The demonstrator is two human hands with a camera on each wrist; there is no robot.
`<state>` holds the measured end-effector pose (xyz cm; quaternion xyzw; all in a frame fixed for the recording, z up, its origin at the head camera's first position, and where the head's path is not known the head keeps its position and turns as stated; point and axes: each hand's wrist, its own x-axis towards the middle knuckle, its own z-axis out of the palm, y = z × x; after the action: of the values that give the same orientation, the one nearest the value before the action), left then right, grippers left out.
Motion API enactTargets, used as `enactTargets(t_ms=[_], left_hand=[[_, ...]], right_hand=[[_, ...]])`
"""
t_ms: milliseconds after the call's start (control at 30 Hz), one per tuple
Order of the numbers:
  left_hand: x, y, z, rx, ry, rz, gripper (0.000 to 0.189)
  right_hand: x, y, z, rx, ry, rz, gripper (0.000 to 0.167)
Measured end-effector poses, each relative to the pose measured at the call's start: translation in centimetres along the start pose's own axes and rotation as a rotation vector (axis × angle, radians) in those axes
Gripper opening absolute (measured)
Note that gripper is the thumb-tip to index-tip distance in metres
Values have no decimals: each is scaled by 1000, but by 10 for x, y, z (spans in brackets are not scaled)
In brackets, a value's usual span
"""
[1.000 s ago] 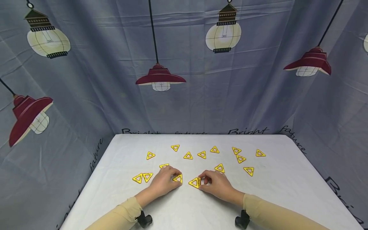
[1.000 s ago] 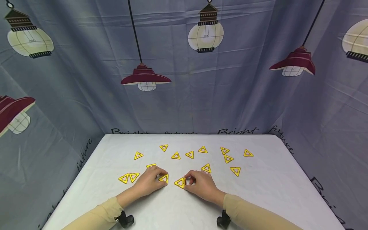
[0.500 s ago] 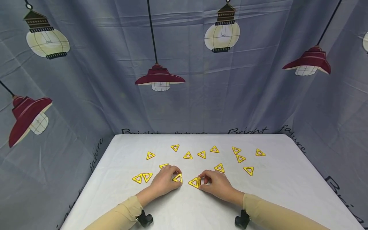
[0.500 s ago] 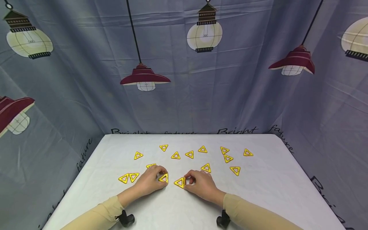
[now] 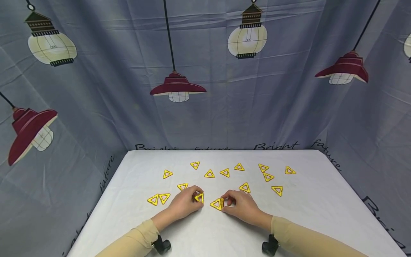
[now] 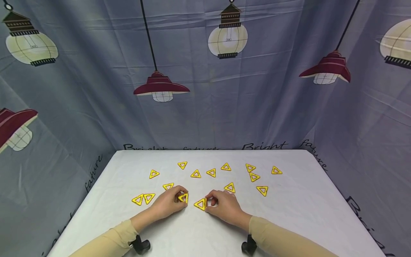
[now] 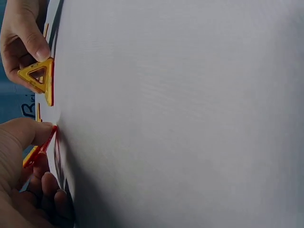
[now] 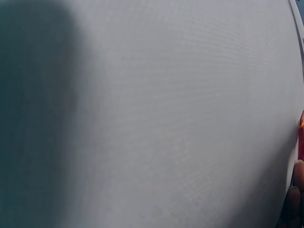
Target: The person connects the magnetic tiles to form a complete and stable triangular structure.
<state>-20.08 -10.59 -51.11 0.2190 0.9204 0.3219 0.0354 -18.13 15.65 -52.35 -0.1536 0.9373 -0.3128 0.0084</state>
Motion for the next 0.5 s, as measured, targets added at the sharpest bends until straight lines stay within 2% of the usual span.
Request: enactTargets(t_ms=[167, 500], left_hand=[[1, 1, 0, -75, -22, -14, 38], [7, 2, -1, -85, -83, 39, 38]], right_hand=[[-1, 0, 0, -1, 2, 5, 35], [-2, -4, -2, -7, -7, 21, 34]])
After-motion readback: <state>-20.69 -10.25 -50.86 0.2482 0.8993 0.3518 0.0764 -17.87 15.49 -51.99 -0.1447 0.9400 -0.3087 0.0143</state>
